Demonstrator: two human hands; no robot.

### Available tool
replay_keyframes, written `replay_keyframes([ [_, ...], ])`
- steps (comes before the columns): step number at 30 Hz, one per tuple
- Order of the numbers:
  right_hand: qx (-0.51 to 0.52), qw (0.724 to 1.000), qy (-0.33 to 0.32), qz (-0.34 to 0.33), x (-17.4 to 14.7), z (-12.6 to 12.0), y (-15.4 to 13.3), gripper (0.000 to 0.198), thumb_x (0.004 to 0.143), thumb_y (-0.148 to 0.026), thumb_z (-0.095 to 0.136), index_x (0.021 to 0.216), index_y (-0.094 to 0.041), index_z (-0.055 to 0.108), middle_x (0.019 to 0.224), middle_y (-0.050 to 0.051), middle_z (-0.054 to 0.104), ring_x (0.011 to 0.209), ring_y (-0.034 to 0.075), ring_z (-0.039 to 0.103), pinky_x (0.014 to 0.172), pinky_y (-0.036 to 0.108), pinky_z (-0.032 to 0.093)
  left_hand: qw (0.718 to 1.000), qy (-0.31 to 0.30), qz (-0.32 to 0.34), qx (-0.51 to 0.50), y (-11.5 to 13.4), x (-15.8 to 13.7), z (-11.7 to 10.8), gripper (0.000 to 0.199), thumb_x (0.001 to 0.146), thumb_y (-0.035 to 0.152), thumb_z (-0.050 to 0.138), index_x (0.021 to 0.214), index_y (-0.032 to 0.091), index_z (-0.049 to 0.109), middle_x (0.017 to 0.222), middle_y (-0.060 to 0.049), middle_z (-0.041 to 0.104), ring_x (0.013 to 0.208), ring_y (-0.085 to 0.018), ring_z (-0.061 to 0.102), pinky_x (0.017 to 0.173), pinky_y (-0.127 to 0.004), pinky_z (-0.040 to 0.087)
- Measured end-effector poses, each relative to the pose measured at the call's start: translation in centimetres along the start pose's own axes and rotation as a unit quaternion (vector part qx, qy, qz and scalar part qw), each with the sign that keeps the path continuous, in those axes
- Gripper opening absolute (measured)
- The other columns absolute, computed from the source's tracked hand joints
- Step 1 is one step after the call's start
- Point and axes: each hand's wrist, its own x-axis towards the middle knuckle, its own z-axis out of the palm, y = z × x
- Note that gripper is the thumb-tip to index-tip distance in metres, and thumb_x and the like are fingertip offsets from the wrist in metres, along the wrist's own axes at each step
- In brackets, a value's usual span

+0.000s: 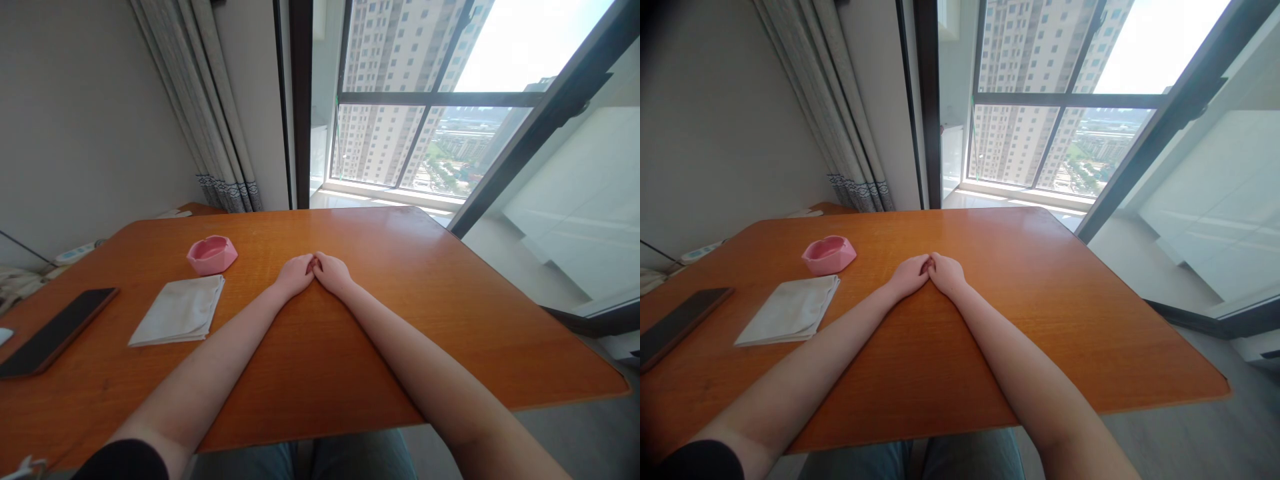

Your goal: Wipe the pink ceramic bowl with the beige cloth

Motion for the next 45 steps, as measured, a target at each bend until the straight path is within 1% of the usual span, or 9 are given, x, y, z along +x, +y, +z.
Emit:
replay_keyframes([
  [6,0.021,1.0,-0.003,-0.024,0.1,0.0,0.4,0.023,0.087,-0.026,0.041,0.099,-0.022,0.06,0.09,0.005,0.069,0.083,0.019,0.062,0.068,0.026,0.039,1.0,-0.004,0.03,-0.004,-0.3,-0.3,-0.8,0.016,0.084,0.023,0.041,0.081,0.019,0.056,0.083,-0.006,0.062,0.075,-0.019,0.057,0.068,-0.03,0.043],
  [9,0.047,0.998,-0.007,-0.035,0.2,-0.1,0.6,0.027,0.085,-0.022,0.041,0.103,-0.024,0.062,0.093,0.002,0.07,0.087,0.018,0.062,0.073,0.026,0.041,0.997,0.058,0.032,0.04,-1.7,-0.9,-3.2,0.02,0.084,0.021,0.039,0.09,0.019,0.058,0.092,-0.007,0.062,0.086,-0.02,0.057,0.079,-0.033,0.043],
  [15,0.064,0.998,-0.009,-0.026,0.2,-0.1,0.6,0.028,0.084,-0.02,0.042,0.1,-0.024,0.064,0.098,0.002,0.07,0.092,0.018,0.062,0.077,0.026,0.042,0.922,0.245,-0.159,0.254,-7.7,-5.1,-9.3,0.033,0.083,0.028,0.044,0.112,0.015,0.051,0.118,-0.012,0.056,0.113,-0.027,0.047,0.106,-0.049,0.022],
  [19,0.06,0.998,-0.005,-0.032,0.2,0.0,0.7,0.028,0.084,-0.02,0.042,0.098,-0.024,0.065,0.098,0.002,0.07,0.092,0.018,0.062,0.077,0.026,0.042,0.912,0.142,-0.305,0.234,-10.8,-7.0,-10.8,0.045,0.084,0.044,0.043,0.116,0.013,0.05,0.119,-0.017,0.056,0.108,-0.032,0.05,0.091,-0.047,0.036],
  [23,0.059,0.998,-0.002,-0.036,0.0,0.0,0.8,0.028,0.083,-0.02,0.041,0.097,-0.024,0.065,0.097,0.002,0.07,0.091,0.018,0.062,0.077,0.026,0.042,0.933,0.073,-0.273,0.223,-11.5,-6.8,-10.5,0.04,0.08,0.049,0.048,0.095,0.014,0.06,0.098,-0.015,0.064,0.1,-0.031,0.052,0.087,-0.043,0.038],
  [30,0.15,0.988,0.028,-0.001,0.4,0.5,1.1,0.028,0.081,-0.02,0.042,0.102,-0.022,0.062,0.084,0.002,0.067,0.078,0.017,0.06,0.073,0.027,0.043,0.943,0.109,-0.219,0.227,-9.5,-6.0,-9.8,0.03,0.084,0.039,0.045,0.088,0.012,0.058,0.096,-0.015,0.064,0.096,-0.028,0.052,0.09,-0.043,0.037],
  [35,0.356,0.917,0.159,0.081,1.3,1.3,1.9,0.038,0.087,-0.037,0.039,0.118,-0.018,0.048,0.103,0.006,0.061,0.078,0.014,0.059,0.076,0.028,0.047,0.976,0.139,-0.091,0.143,-4.2,-4.4,-6.7,0.024,0.084,0.039,0.05,0.088,0.016,0.057,0.097,-0.011,0.063,0.097,-0.026,0.052,0.097,-0.042,0.034],
  [38,0.424,0.888,0.163,0.066,1.5,1.5,1.9,0.04,0.089,-0.044,0.036,0.118,-0.02,0.048,0.117,0.008,0.057,0.096,0.016,0.059,0.084,0.03,0.047,0.989,0.117,-0.029,0.083,-1.1,-3.3,-4.2,0.024,0.084,0.039,0.051,0.088,0.017,0.058,0.098,-0.011,0.063,0.098,-0.025,0.052,0.099,-0.044,0.033],
  [45,0.404,0.9,0.161,-0.009,1.1,1.8,1.3,0.047,0.086,-0.043,0.045,0.127,-0.02,0.043,0.134,0.012,0.044,0.114,0.019,0.051,0.094,0.034,0.044,0.993,0.086,0.019,0.082,1.0,-1.5,-1.5,0.021,0.086,0.037,0.049,0.088,0.017,0.056,0.098,-0.009,0.062,0.097,-0.024,0.05,0.101,-0.046,0.03],
])
